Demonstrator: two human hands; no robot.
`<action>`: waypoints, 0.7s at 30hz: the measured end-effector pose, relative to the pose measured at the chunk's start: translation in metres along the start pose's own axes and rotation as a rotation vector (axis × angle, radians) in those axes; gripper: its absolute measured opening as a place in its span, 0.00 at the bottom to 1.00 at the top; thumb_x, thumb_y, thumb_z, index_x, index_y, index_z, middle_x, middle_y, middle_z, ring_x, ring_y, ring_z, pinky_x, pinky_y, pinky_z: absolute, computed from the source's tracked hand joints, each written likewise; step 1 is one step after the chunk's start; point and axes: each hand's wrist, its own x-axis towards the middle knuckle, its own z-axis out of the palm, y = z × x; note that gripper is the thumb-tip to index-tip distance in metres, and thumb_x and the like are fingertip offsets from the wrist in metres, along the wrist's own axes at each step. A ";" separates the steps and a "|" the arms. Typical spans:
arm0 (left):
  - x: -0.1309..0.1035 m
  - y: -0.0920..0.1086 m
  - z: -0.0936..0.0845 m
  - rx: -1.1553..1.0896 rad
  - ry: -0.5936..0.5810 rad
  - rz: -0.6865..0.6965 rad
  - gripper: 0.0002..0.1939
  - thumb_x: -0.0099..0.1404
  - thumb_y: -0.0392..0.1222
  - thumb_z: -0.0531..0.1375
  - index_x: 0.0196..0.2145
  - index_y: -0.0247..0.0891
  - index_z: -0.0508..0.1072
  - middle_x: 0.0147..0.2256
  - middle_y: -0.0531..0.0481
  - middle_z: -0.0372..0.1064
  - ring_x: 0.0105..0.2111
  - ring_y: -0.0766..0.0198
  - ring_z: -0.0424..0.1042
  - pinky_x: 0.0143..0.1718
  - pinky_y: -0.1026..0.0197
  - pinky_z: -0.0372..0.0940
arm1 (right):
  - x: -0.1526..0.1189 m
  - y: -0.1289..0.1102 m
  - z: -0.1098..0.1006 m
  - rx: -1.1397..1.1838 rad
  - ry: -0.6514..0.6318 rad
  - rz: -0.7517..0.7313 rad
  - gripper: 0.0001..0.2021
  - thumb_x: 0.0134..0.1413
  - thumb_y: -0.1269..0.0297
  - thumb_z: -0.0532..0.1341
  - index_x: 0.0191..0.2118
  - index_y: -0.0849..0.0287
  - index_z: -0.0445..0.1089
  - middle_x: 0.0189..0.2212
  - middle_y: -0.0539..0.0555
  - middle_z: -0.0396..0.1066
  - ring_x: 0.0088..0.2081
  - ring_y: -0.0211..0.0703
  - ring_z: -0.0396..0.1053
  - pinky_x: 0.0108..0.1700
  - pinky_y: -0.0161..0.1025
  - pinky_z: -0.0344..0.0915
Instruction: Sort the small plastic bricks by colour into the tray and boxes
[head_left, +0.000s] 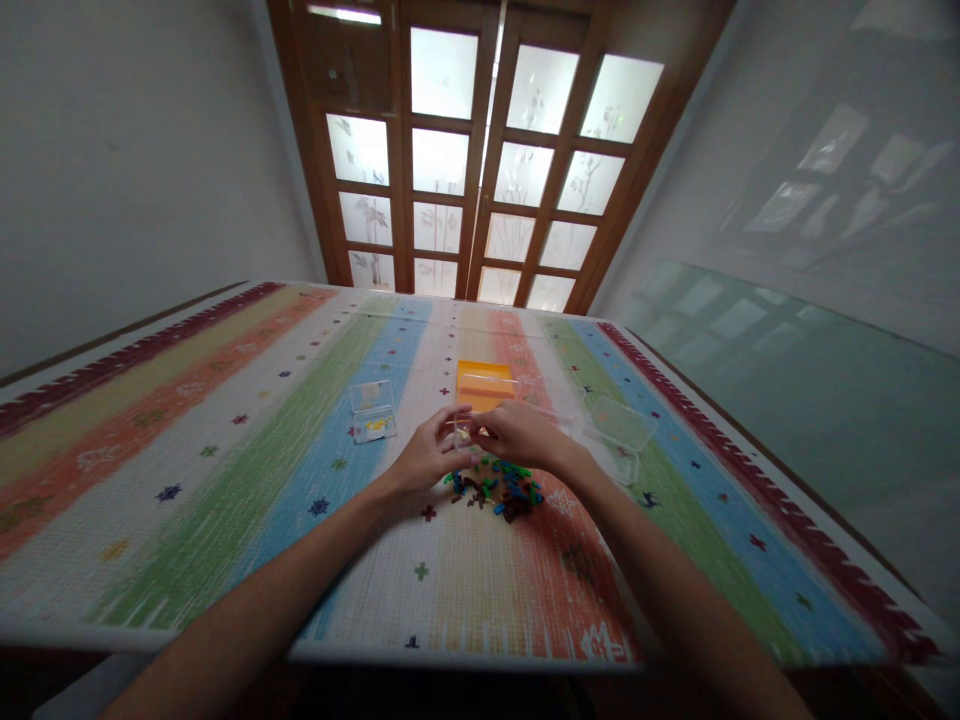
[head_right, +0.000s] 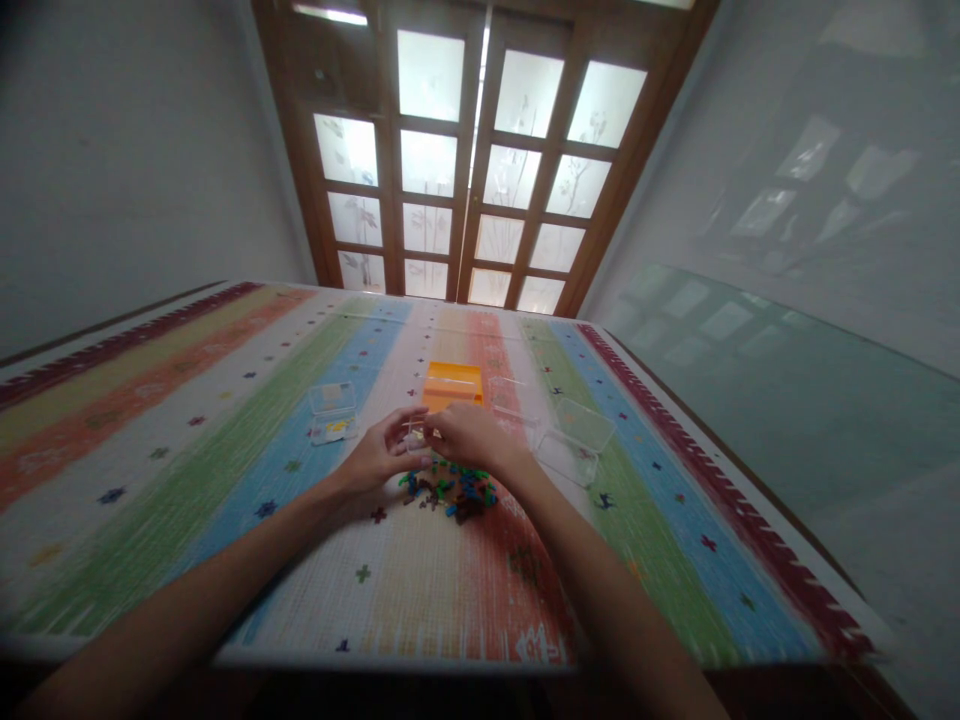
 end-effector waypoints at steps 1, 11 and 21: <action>0.000 0.000 0.000 0.006 0.003 0.002 0.37 0.48 0.37 0.74 0.55 0.39 0.68 0.56 0.38 0.68 0.54 0.49 0.71 0.60 0.41 0.63 | 0.000 0.000 0.000 0.002 0.001 -0.003 0.10 0.61 0.68 0.59 0.38 0.59 0.79 0.30 0.56 0.78 0.29 0.39 0.69 0.31 0.35 0.50; 0.000 0.004 0.001 0.030 0.042 0.004 0.37 0.47 0.37 0.75 0.54 0.38 0.70 0.57 0.37 0.66 0.58 0.47 0.67 0.60 0.41 0.62 | -0.028 -0.006 -0.021 0.182 0.071 0.032 0.09 0.57 0.69 0.60 0.38 0.63 0.79 0.20 0.50 0.71 0.22 0.33 0.61 0.29 0.33 0.50; -0.001 0.007 0.001 0.043 0.052 -0.003 0.38 0.46 0.36 0.74 0.54 0.37 0.69 0.58 0.36 0.65 0.59 0.46 0.66 0.62 0.41 0.61 | -0.055 -0.017 0.009 0.233 -0.180 -0.098 0.12 0.53 0.73 0.61 0.40 0.56 0.80 0.32 0.53 0.78 0.33 0.40 0.70 0.35 0.34 0.58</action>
